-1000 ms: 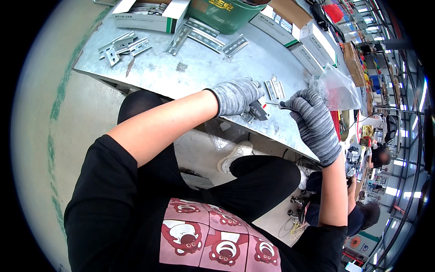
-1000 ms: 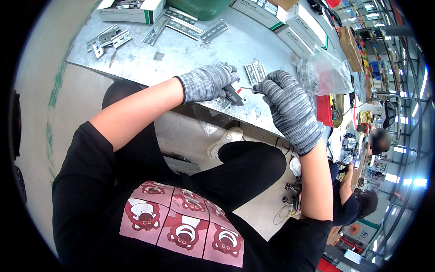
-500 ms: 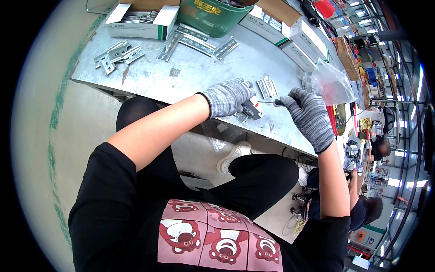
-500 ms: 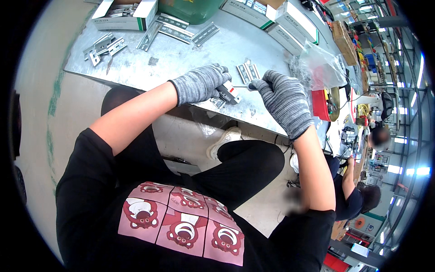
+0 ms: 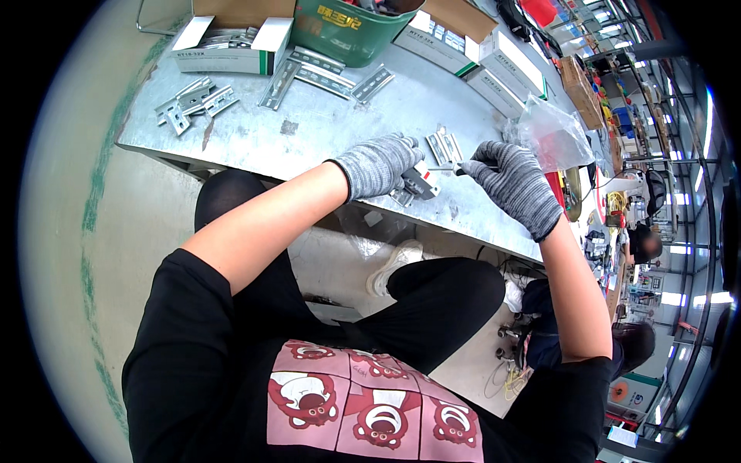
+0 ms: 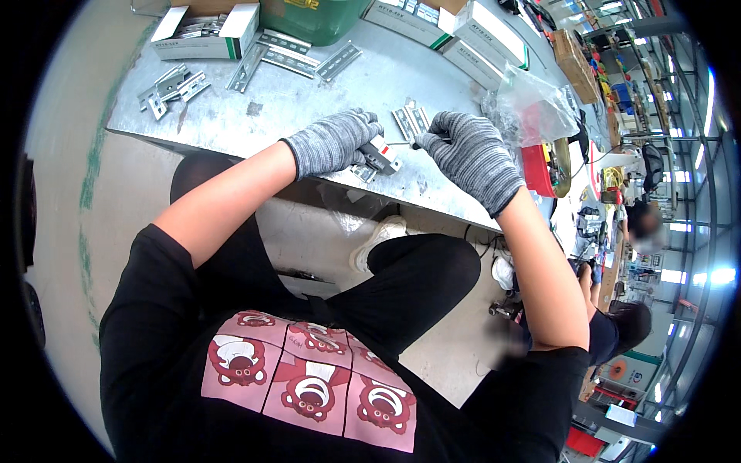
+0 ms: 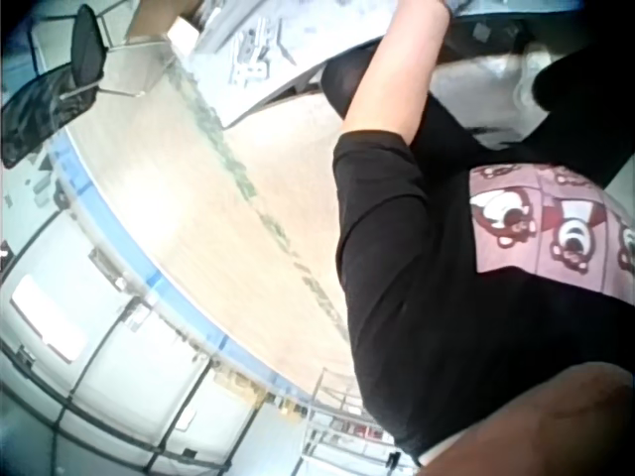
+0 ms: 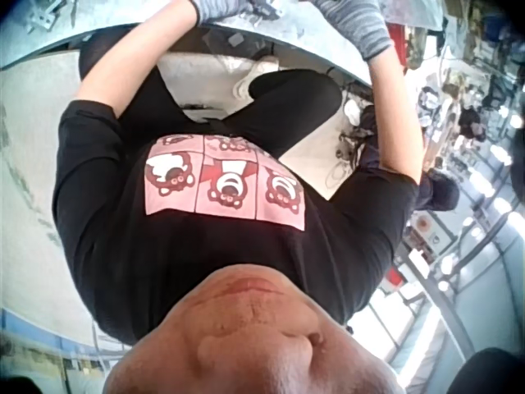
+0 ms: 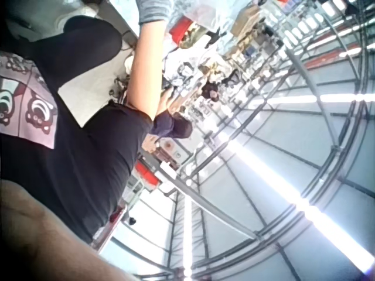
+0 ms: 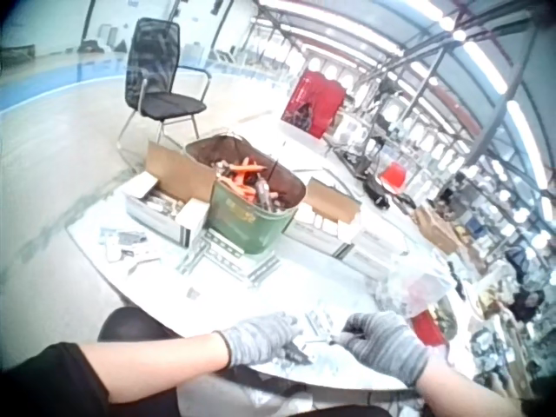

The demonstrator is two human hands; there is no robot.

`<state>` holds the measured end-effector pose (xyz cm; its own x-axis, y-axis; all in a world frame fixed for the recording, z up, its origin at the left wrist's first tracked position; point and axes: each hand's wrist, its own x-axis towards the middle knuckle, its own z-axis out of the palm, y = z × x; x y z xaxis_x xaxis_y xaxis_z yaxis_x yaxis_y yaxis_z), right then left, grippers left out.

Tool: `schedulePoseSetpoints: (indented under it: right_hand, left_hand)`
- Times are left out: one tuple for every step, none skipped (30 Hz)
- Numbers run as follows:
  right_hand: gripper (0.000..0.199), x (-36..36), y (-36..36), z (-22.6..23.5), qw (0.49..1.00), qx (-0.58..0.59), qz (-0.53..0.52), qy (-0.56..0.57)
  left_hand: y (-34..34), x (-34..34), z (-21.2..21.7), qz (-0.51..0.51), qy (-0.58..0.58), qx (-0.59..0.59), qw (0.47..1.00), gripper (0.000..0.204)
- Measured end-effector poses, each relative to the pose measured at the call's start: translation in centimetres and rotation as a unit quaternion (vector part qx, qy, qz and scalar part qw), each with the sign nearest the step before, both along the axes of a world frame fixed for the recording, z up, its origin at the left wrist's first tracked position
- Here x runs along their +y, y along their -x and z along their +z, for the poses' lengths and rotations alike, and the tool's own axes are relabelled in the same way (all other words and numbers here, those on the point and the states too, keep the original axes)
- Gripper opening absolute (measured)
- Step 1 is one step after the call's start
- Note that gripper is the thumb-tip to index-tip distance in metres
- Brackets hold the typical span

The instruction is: The person assembles small electrical components on a metal workbench. They use a screwdriver to tighten screws on white plastic housings, insert metal brackets, and handle various small parts and tools throughout the process.

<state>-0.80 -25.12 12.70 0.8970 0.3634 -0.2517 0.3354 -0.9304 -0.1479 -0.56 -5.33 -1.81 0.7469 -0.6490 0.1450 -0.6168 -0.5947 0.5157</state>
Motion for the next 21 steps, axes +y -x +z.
schedulePoseSetpoints:
  right_hand:
    - [0.028,-0.4,0.0,0.1,1.000,0.015,-0.016,-0.019]
    - [0.028,-1.0,0.1,0.3,0.998,0.031,-0.032,-0.037]
    - [0.027,-1.5,0.3,0.4,0.996,0.048,-0.052,-0.056]
    - [0.019,-0.9,1.1,1.4,0.994,0.052,-0.025,-0.092]
    - [0.018,-0.8,1.8,2.4,0.993,0.006,-0.005,-0.122]
    - [0.017,-1.2,2.3,3.1,0.987,-0.037,0.017,-0.155]
    - [0.017,-1.6,3.1,3.7,0.980,-0.079,0.030,-0.182]
    - [0.018,-1.6,3.9,4.0,0.978,-0.073,0.031,-0.191]
    - [0.020,-1.5,4.6,4.4,0.976,-0.073,0.032,-0.201]
    - [0.022,-1.4,5.1,4.6,0.974,-0.071,0.033,-0.211]
    - [0.025,-0.9,5.6,4.1,0.972,-0.065,0.051,-0.219]
    - [0.025,-1.0,6.2,3.3,0.971,-0.092,0.063,-0.210]
    - [0.025,-1.0,6.6,2.6,0.969,-0.119,0.075,-0.202]
    - [0.024,-0.7,6.7,2.3,0.969,-0.121,0.091,-0.196]
    - [0.024,-0.2,6.8,2.1,0.970,-0.113,0.094,-0.194]
    - [0.023,0.3,6.9,1.9,0.971,-0.104,0.097,-0.191]
    - [0.023,0.6,6.9,1.8,0.972,-0.096,0.100,-0.189]
    - [0.021,0.4,6.6,1.3,0.975,-0.100,0.105,-0.168]
    - [0.021,0.5,6.6,1.3,0.976,-0.108,0.113,-0.153]
    - [0.020,0.7,6.6,1.3,0.976,-0.116,0.121,-0.139]
    - [0.020,0.8,6.7,1.3,0.976,-0.123,0.128,-0.124]
  left_hand:
    - [-0.2,-0.1,-0.1,-0.005,-0.004,0.014,1.000,0.054]
    - [-0.5,-0.4,-0.1,-0.012,-0.007,0.028,1.000,0.054]
    - [-0.5,-0.7,0.2,-0.021,-0.010,0.044,0.999,0.053]
    - [-0.4,-0.3,-0.3,-0.015,0.018,0.028,0.999,0.052]
    - [-0.6,-0.2,-0.6,-0.013,0.009,0.027,0.999,0.052]
    - [-0.6,0.2,-0.7,-0.008,-0.002,0.030,1.000,0.052]
    - [-0.5,0.0,-0.4,-0.012,-0.009,0.033,0.999,0.052]
    - [-0.5,0.0,-0.1,-0.014,-0.016,0.057,0.998,0.050]
    - [-0.5,0.1,-0.2,-0.013,-0.004,0.039,0.999,0.049]
    - [-0.5,0.3,-0.6,-0.012,0.007,0.021,1.000,0.048]
    - [-0.4,0.5,-0.9,-0.010,0.018,0.003,1.000,0.047]
    - [-0.3,0.4,-1.0,-0.013,0.022,-0.008,1.000,0.047]
    - [-0.4,0.2,-1.0,-0.015,0.021,0.001,1.000,0.047]
    - [-0.5,-0.1,-0.9,-0.016,0.020,0.010,1.000,0.047]
    - [-0.6,-0.2,-0.7,-0.016,0.018,0.019,1.000,0.048]
    - [-0.4,-0.1,-0.5,-0.020,0.016,0.022,0.999,0.048]
    - [-0.3,0.0,-0.6,-0.015,0.017,0.018,1.000,0.047]
    - [-0.3,0.0,-0.6,-0.009,0.019,0.013,1.000,0.047]
    - [-0.3,0.0,-0.7,-0.004,0.022,0.008,1.000,0.046]
    - [-0.3,0.0,-0.8,-0.003,0.023,0.010,1.000,0.047]
    - [-0.4,0.0,-0.8,-0.002,0.025,0.014,1.000,0.047]
